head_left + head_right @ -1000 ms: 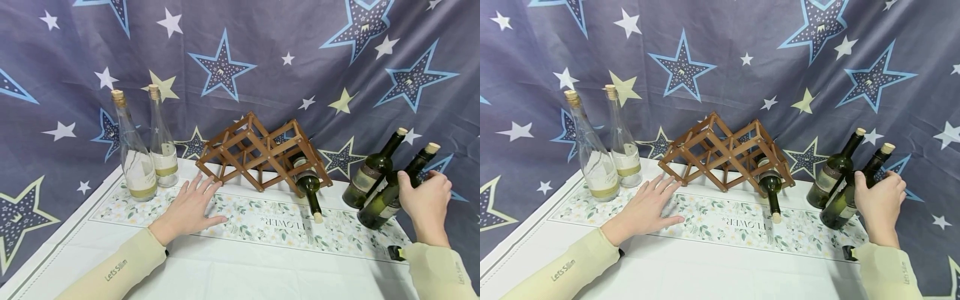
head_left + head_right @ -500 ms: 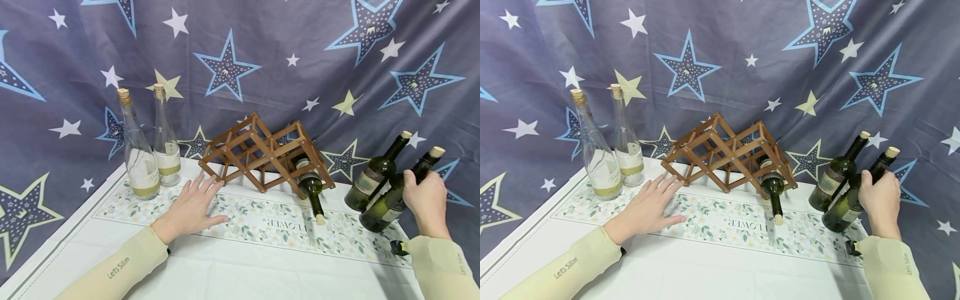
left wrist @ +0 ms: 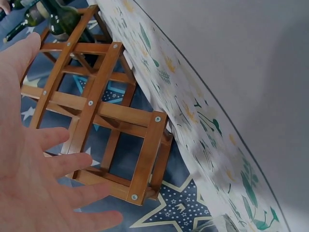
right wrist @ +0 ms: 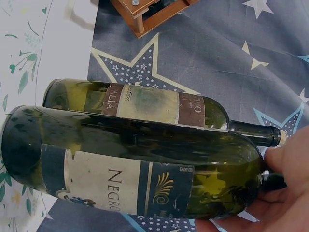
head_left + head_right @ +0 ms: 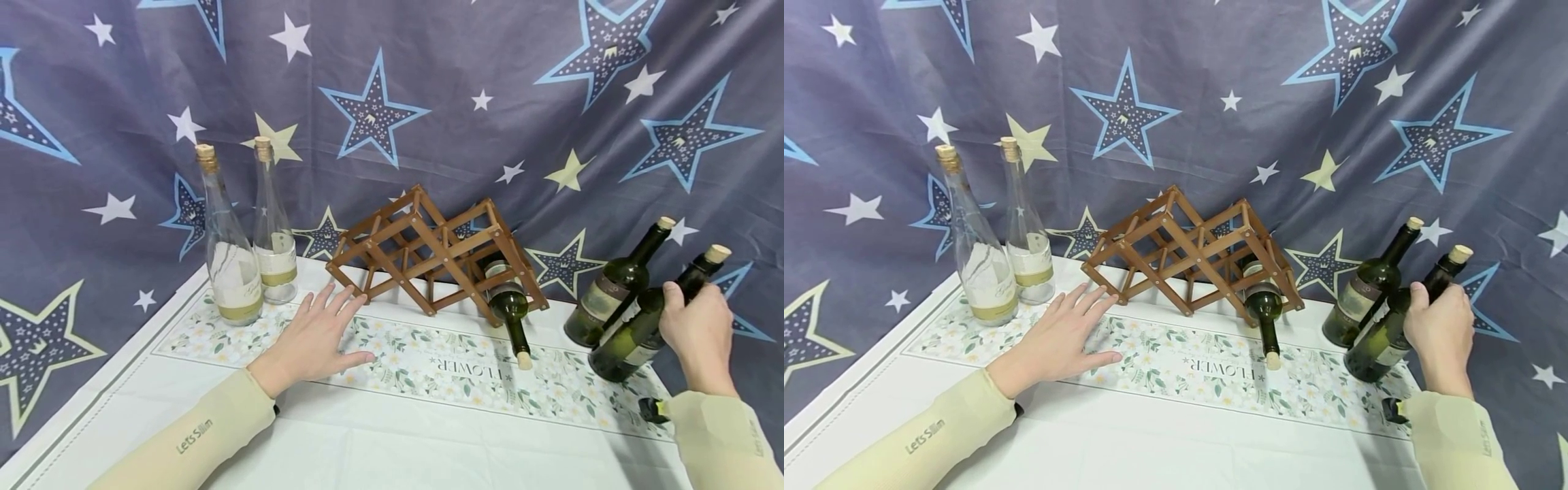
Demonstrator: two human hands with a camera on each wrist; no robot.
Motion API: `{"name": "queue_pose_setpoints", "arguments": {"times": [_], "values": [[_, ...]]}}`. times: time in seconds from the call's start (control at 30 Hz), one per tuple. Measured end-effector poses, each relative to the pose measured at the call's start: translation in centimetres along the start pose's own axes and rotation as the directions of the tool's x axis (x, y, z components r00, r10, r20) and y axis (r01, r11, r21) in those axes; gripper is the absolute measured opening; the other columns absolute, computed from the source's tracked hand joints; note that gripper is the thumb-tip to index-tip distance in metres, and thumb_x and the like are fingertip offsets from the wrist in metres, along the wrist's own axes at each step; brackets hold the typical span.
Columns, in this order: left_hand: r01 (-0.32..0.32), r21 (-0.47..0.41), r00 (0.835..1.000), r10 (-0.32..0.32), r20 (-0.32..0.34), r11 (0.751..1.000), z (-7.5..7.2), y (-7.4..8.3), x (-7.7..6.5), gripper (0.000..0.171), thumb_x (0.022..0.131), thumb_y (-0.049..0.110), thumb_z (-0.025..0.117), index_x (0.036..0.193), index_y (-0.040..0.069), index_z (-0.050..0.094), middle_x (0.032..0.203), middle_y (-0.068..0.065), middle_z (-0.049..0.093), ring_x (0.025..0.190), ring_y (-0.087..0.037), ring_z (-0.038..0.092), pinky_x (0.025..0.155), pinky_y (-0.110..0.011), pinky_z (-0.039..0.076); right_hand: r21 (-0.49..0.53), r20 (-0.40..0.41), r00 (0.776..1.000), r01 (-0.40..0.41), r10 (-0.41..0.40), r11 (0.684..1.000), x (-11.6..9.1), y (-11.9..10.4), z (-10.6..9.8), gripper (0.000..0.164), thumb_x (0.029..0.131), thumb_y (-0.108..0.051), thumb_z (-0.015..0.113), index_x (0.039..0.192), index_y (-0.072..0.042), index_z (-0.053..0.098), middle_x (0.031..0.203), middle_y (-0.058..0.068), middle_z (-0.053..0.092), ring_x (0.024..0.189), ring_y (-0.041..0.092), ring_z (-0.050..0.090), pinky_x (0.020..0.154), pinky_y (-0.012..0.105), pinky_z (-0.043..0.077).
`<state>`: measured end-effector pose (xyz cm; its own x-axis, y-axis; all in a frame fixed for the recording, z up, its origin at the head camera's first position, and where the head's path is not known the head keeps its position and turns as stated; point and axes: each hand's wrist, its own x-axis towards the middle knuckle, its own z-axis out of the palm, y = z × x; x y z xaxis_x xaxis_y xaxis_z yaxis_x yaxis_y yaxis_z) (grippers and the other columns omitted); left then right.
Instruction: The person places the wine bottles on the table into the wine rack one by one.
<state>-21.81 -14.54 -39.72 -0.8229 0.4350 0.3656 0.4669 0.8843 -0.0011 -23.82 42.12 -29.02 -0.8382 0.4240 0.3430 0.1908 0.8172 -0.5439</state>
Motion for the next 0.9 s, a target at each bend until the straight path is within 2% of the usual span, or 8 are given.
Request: {"name": "queue_pose_setpoints", "arguments": {"times": [0.13, 0.33, 0.5, 0.7, 0.9], "values": [[0.002, 0.0, 1.0, -0.002, 0.004, 1.0, -0.1, 0.0, 0.0, 0.103, 0.081, 0.09, 0.03, 0.158, 0.021, 0.033, 0.158, -0.013, 0.033, 0.144, -0.045, 0.023, 0.107, -0.067, 0.026, 0.008, -0.018, 1.0, 0.001, -0.001, 1.0, 0.0, 0.3, 0.1, 0.071, 0.103, -0.047, 0.036, 0.128, 0.019, 0.041, 0.126, 0.043, 0.042, 0.112, 0.062, 0.04, 0.082, 0.068, 0.035], [0.007, -0.01, 1.0, -0.007, 0.009, 1.0, -0.1, 0.0, 0.1, 0.104, 0.081, 0.09, 0.031, 0.158, 0.02, 0.034, 0.158, -0.013, 0.032, 0.144, -0.044, 0.022, 0.107, -0.067, 0.025, -0.008, -0.023, 1.0, 0.011, -0.011, 1.0, -0.2, 0.1, 0.0, 0.071, 0.103, -0.047, 0.036, 0.127, 0.019, 0.042, 0.124, 0.044, 0.042, 0.113, 0.063, 0.04, 0.083, 0.068, 0.035], [0.01, -0.016, 1.0, -0.01, 0.017, 1.0, -0.2, 0.1, 0.1, 0.104, 0.081, 0.09, 0.031, 0.158, 0.02, 0.033, 0.159, -0.013, 0.032, 0.145, -0.044, 0.02, 0.108, -0.066, 0.024, -0.038, -0.01, 1.0, -0.002, 0.002, 0.999, -0.6, -0.4, -0.4, 0.072, 0.103, -0.048, 0.034, 0.129, 0.019, 0.04, 0.125, 0.044, 0.041, 0.114, 0.063, 0.039, 0.084, 0.068, 0.035], [0.01, -0.012, 1.0, -0.01, 0.016, 1.0, -0.2, 0.1, 0.1, 0.103, 0.081, 0.09, 0.031, 0.158, 0.021, 0.032, 0.158, -0.013, 0.032, 0.145, -0.044, 0.021, 0.108, -0.066, 0.025, -0.077, -0.056, 0.998, -0.033, 0.028, 0.996, -1.2, -1.4, -0.7, 0.069, 0.104, -0.047, 0.034, 0.129, 0.017, 0.042, 0.125, 0.042, 0.044, 0.117, 0.06, 0.04, 0.089, 0.066, 0.036], [0.006, -0.003, 1.0, -0.006, 0.01, 1.0, 0.0, 0.0, 0.1, 0.104, 0.081, 0.09, 0.03, 0.158, 0.021, 0.032, 0.158, -0.013, 0.033, 0.144, -0.045, 0.022, 0.108, -0.065, 0.025, -0.072, -0.088, 0.996, -0.015, 0.008, 0.997, -1.8, -2.5, -1.3, 0.066, 0.104, -0.045, 0.037, 0.129, 0.015, 0.044, 0.122, 0.04, 0.046, 0.115, 0.059, 0.042, 0.086, 0.066, 0.037]]}}
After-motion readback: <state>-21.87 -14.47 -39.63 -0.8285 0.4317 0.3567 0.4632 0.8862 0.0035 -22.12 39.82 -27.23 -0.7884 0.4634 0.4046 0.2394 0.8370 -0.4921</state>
